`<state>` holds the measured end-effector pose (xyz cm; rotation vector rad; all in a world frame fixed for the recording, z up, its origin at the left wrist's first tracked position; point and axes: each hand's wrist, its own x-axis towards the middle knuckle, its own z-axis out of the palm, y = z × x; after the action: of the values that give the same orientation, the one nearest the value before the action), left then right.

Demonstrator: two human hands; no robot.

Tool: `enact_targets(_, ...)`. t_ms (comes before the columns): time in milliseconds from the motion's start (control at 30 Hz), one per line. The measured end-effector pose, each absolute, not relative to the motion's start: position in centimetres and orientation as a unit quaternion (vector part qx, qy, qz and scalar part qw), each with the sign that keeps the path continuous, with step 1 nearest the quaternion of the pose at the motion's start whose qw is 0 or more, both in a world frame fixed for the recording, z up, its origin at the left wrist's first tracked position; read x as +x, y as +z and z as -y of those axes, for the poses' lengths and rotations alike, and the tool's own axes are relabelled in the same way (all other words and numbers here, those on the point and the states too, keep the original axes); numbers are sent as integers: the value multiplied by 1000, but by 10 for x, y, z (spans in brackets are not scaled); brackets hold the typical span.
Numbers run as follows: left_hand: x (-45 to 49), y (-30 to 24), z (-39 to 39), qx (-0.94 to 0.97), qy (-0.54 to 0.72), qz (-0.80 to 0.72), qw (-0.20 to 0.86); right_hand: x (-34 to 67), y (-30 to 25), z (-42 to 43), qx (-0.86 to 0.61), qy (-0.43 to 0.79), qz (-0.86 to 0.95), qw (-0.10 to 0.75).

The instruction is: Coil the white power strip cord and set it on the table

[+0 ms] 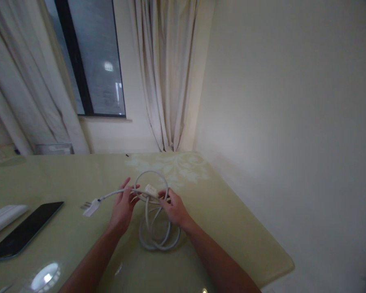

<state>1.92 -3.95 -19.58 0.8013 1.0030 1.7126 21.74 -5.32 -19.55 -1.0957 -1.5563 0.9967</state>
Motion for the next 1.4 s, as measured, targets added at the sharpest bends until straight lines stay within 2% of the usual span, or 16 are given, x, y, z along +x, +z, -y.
enact_targets(133,14,-198,38,467,671,-499,288,219,-190,51,-412,462,594,514)
enact_targets(233,12,-197,38,547,652,-505,146,216,-187,51,-377,516,550,537)
enact_targets(367,15,-201,43,611,618,-487,92,208,-183,56,-328,628,415,571)
enact_targets(467,18,-209,46,643,579,-490,106,204,-181,58,-285,668,323,607)
enact_targets(567,20,-213,47,660,541,-505,126,203,-177,61,-267,623,322,661)
enact_targets(667,21,-210,49,686,496,-527,78,204,-170,69,-301,526,385,696)
enact_targets(800,27,-208,58,723,418,-550,28,206,-164,86,-375,335,555,662)
enact_targets(900,33,-210,62,716,435,-543,58,205,-166,94,-391,190,691,577)
enact_targets(1033,36,-207,60,663,522,-506,179,202,-175,91,-437,112,745,491)
enact_targets(1200,39,-196,60,600,573,-439,345,209,-181,77,-481,107,729,475)
enact_targets(1300,42,-194,64,547,589,-419,423,216,-180,74,-424,117,769,464)
enact_targets(1400,45,-194,67,491,609,-427,453,219,-177,76,-347,133,824,429)
